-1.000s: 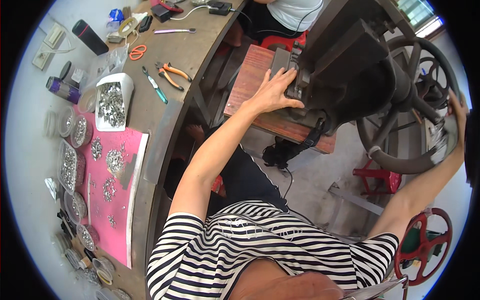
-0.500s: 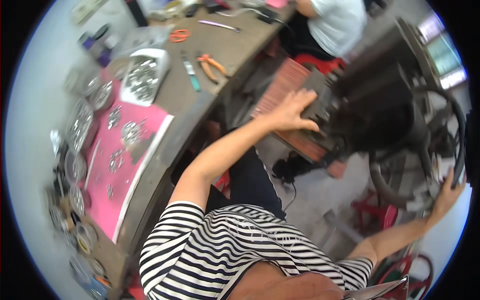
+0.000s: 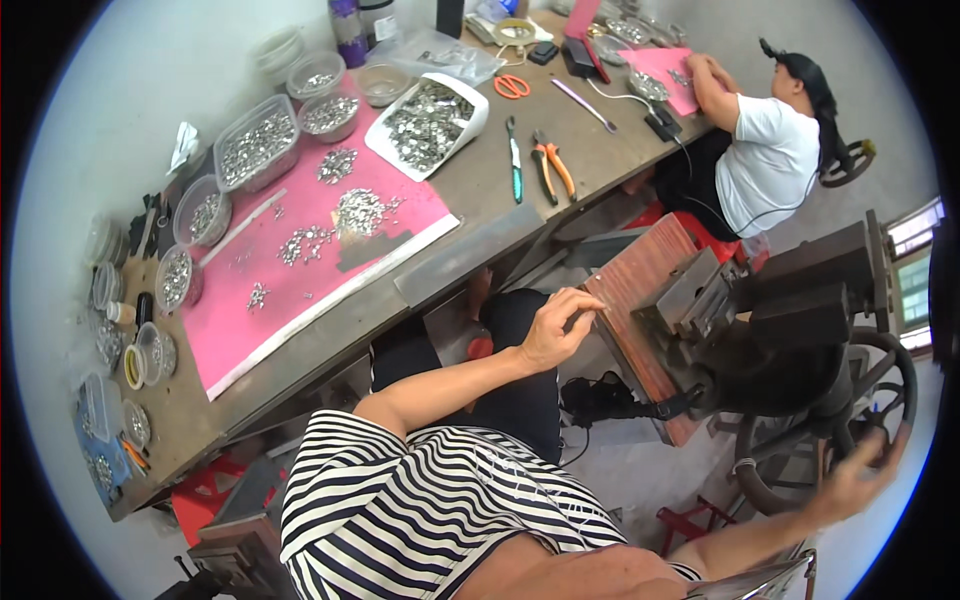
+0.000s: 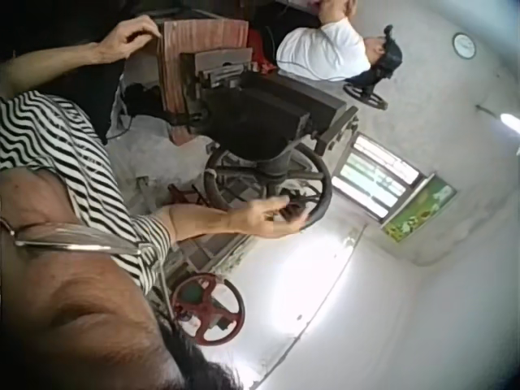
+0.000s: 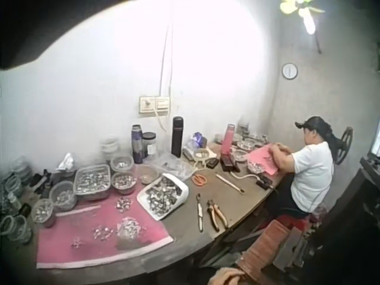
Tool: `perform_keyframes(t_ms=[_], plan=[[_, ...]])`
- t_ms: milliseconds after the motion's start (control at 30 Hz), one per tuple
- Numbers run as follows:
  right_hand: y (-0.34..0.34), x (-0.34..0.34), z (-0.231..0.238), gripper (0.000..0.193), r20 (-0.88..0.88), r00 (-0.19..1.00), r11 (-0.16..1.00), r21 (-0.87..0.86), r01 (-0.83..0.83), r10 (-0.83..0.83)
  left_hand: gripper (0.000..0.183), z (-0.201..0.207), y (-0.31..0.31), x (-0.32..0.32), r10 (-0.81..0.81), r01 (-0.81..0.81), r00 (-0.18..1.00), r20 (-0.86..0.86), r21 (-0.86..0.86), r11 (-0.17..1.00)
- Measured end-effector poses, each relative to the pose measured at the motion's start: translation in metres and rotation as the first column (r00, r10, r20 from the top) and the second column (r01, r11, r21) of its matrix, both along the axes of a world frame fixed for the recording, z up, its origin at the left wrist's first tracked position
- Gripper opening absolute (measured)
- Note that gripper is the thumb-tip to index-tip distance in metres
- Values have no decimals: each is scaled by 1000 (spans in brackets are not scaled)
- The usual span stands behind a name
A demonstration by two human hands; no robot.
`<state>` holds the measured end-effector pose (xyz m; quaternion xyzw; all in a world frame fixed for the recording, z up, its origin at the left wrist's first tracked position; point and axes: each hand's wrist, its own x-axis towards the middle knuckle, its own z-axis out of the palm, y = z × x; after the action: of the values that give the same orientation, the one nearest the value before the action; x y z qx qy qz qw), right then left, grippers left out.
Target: The person cleans and sorts small metal pieces on a mat using a toothbrush and hands, places pieces into plastic containers, and presses metal components using a hand-crank press machine.
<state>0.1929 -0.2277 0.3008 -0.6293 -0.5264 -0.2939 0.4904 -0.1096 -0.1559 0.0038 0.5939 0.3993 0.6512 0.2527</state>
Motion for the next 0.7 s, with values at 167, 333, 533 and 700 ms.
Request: perform_keyframes(t_ms=[167,333,533,700], plan=[[63,-206,-124,26,-116,494,405,-428,-808,862,17,0,-26,-29,93,-94,995,44,20,995],[194,-287,-239,22,-397,446,241,-468,-850,802,19,4,-77,-81,237,-237,969,-64,14,971],[279,-336,-312,41,-14,593,447,-643,-622,805,21,14,-175,-152,691,-711,683,-237,-2,703],[288,-350,-303,29,-57,584,413,-652,-636,810,39,12,-219,-216,850,-942,275,-450,53,332]])
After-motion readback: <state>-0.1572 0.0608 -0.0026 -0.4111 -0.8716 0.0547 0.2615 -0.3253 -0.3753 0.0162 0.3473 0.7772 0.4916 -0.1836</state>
